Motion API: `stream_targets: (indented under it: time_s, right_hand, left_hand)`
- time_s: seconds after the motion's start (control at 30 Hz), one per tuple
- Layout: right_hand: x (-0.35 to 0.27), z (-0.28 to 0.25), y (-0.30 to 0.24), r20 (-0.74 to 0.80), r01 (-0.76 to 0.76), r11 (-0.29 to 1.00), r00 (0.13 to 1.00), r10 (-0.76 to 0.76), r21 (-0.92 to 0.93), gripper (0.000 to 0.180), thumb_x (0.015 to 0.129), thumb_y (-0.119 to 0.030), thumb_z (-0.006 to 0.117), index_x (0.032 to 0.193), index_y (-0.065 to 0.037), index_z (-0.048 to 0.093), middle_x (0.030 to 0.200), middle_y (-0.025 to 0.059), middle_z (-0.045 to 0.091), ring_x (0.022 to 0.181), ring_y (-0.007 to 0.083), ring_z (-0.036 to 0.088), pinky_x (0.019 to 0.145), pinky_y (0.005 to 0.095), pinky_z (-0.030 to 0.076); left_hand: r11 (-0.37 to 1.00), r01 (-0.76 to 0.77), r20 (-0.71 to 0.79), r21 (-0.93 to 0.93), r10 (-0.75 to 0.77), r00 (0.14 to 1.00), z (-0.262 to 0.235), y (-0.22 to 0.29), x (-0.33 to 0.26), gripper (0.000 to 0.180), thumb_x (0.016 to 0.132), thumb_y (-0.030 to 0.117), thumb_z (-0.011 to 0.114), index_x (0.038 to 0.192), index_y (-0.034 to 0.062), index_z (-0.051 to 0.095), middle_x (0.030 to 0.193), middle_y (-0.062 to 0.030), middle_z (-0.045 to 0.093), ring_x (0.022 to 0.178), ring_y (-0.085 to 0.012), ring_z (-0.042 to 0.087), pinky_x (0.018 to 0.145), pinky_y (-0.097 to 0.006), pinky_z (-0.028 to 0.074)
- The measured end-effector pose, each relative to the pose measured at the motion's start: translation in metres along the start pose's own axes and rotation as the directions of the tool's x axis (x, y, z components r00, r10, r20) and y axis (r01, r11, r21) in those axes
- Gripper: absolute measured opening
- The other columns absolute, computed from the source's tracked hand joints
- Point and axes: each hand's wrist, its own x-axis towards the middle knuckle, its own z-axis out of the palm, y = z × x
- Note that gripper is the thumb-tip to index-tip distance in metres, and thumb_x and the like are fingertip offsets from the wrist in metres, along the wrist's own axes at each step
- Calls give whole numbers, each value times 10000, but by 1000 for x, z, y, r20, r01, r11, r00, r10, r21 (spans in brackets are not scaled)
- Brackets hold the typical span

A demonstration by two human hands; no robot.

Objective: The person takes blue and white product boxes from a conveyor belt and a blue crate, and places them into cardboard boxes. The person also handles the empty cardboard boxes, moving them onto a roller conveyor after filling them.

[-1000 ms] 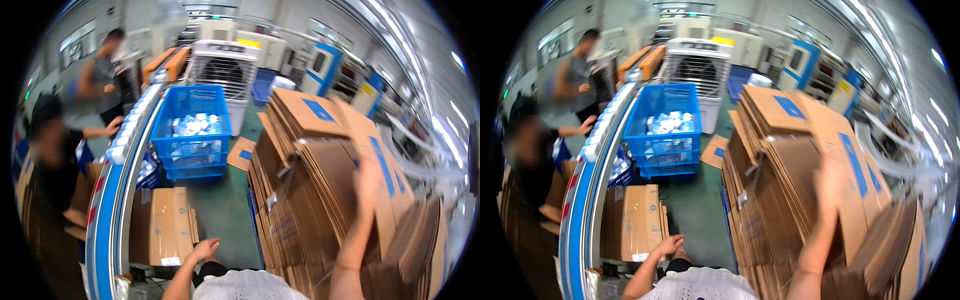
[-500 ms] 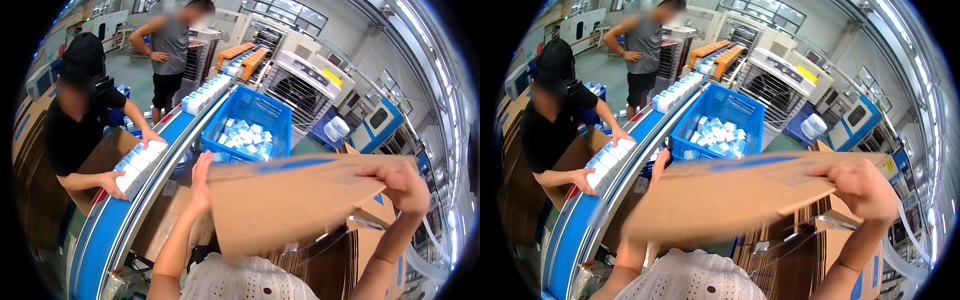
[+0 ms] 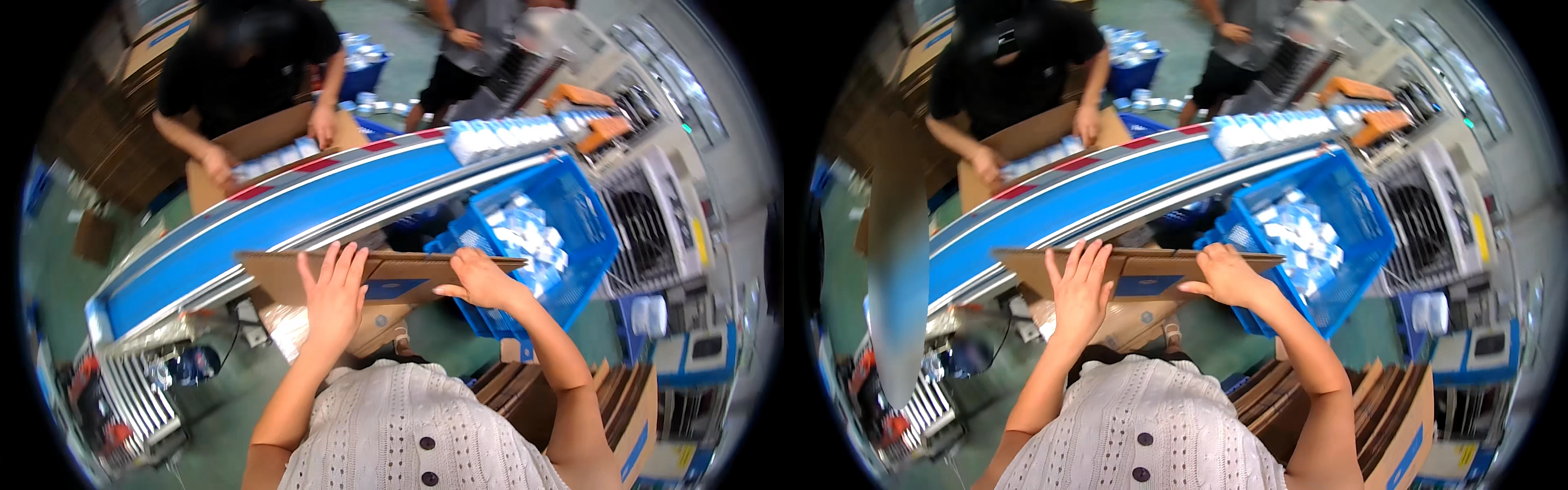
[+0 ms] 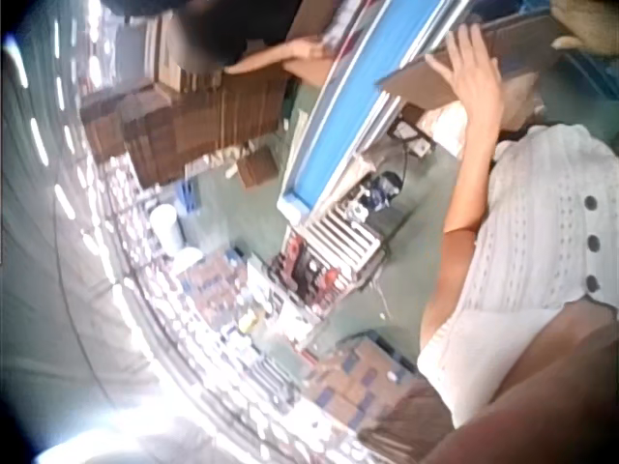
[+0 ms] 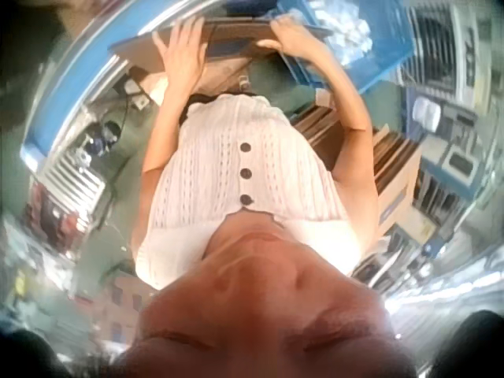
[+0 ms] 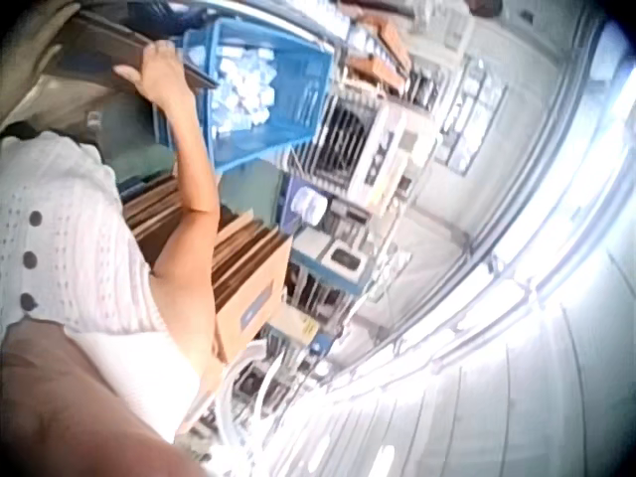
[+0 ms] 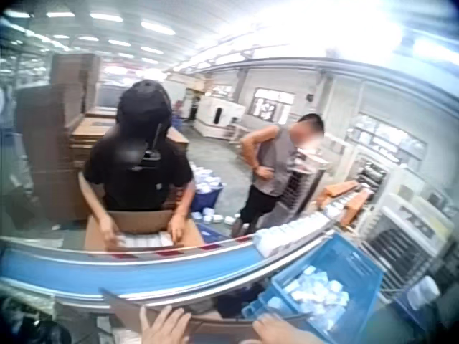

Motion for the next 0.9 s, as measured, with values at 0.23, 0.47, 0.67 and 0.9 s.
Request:
stream_targets:
  time_s: [0.23, 0.47, 0.67, 0.9]
  right_hand:
    - [70, 30, 42, 289, 123, 867, 912, -291, 482, 366, 872, -320, 448, 763, 28, 483, 810, 197, 471, 821, 349, 461, 721, 414, 370]
    - [65, 17, 66, 26, 545, 829, 834, -552, 128, 160, 755, -145, 549, 660, -31, 489, 708, 155, 526, 655, 317, 554, 575, 406, 444]
    - [56, 2, 147, -111, 4, 625, 985, 132, 780, 155, 720, -16, 517, 611, -25, 407, 494, 101, 476, 461, 142, 502, 397, 328, 346]
    - [28, 142, 59, 13, 842, 415, 438, -899, 345, 205, 711, -236, 596, 588, -79, 550, 614, 73, 540, 592, 243, 486, 552, 353, 397]
  left_hand:
    - [948, 303, -184, 99, -282, 942, 14, 11, -53, 407, 618, -99, 498, 1000, 41, 491, 1224, -143, 380, 1189, -364, 317, 944, -551, 251]
    - [845, 471, -139, 253, -450, 882, 4, 37, -61, 125, 618, -13, 522, 674, 88, 473, 718, -40, 464, 832, -240, 480, 866, -580, 284]
    - [999, 16, 349, 42, -30, 937, -39, 68, -35, 82, 633, 57, 531, 696, 108, 541, 727, -18, 498, 811, -213, 497, 944, -621, 171]
    - [988, -117, 800, 105, -14, 600, 112, 56, -99, 276, 795, 216, 456, 994, 81, 592, 1145, -134, 480, 1123, -242, 414, 1020, -517, 118]
